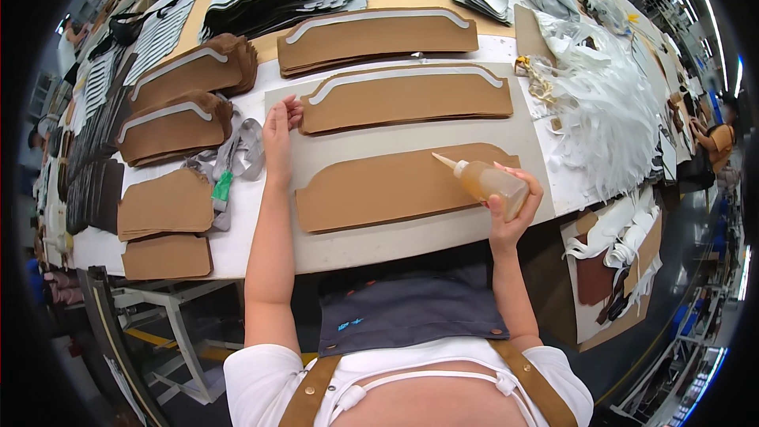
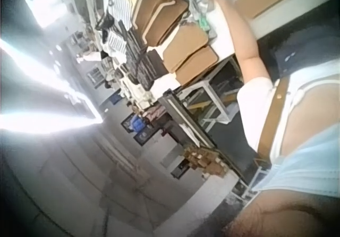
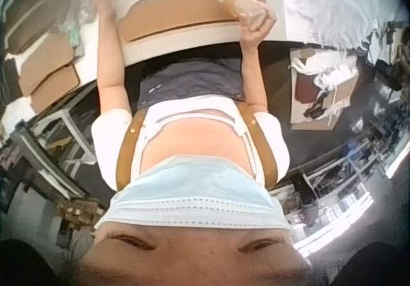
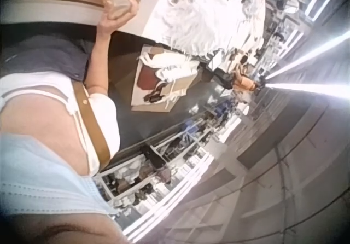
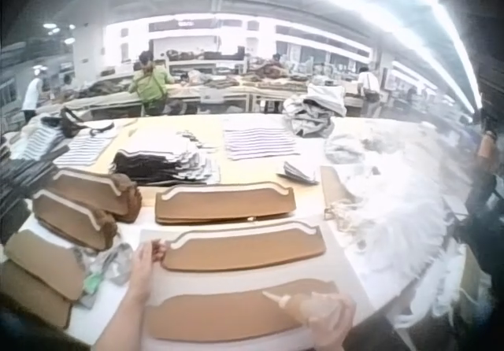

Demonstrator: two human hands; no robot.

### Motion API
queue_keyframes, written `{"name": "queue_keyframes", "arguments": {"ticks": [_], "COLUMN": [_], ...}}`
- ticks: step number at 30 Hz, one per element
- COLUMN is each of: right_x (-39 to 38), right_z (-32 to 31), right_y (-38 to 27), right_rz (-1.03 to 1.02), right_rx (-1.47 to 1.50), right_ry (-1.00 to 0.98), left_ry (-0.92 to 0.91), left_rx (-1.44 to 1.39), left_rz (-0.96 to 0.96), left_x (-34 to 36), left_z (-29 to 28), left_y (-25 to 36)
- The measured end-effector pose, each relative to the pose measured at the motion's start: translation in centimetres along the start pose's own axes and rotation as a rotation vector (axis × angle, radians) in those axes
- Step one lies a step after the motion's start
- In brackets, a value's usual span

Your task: Apply adhesive to leather components and fold the edges to create a hem.

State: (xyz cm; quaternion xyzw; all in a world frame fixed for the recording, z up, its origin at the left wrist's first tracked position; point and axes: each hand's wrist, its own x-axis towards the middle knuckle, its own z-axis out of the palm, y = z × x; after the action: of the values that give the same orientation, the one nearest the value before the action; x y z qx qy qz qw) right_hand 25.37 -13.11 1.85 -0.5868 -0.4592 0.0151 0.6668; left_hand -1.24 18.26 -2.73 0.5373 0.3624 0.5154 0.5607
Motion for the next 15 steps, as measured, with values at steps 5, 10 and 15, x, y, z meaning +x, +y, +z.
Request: {"name": "queue_keyframes", "arguments": {"ticks": [5, 10, 15], "right_x": [-0.4, -0.5, -0.5], "right_z": [2.0, 3.7, 5.4], "right_y": [-0.1, -0.6, -0.7], "right_rz": [-0.005, -0.014, -0.041], "right_rx": [0.051, 0.068, 0.108], "right_ry": [-0.036, -0.095, -0.142], "left_ry": [-0.009, -0.011, -0.014], "left_rx": [0.003, -0.012, -0.015], "left_rz": [-0.008, -0.019, 0.006], "left_x": [0.1, 0.3, 0.3], "left_z": [-0.3, -0.5, -0.5], "left_y": [-0.3, -0.5, -0.9]}}
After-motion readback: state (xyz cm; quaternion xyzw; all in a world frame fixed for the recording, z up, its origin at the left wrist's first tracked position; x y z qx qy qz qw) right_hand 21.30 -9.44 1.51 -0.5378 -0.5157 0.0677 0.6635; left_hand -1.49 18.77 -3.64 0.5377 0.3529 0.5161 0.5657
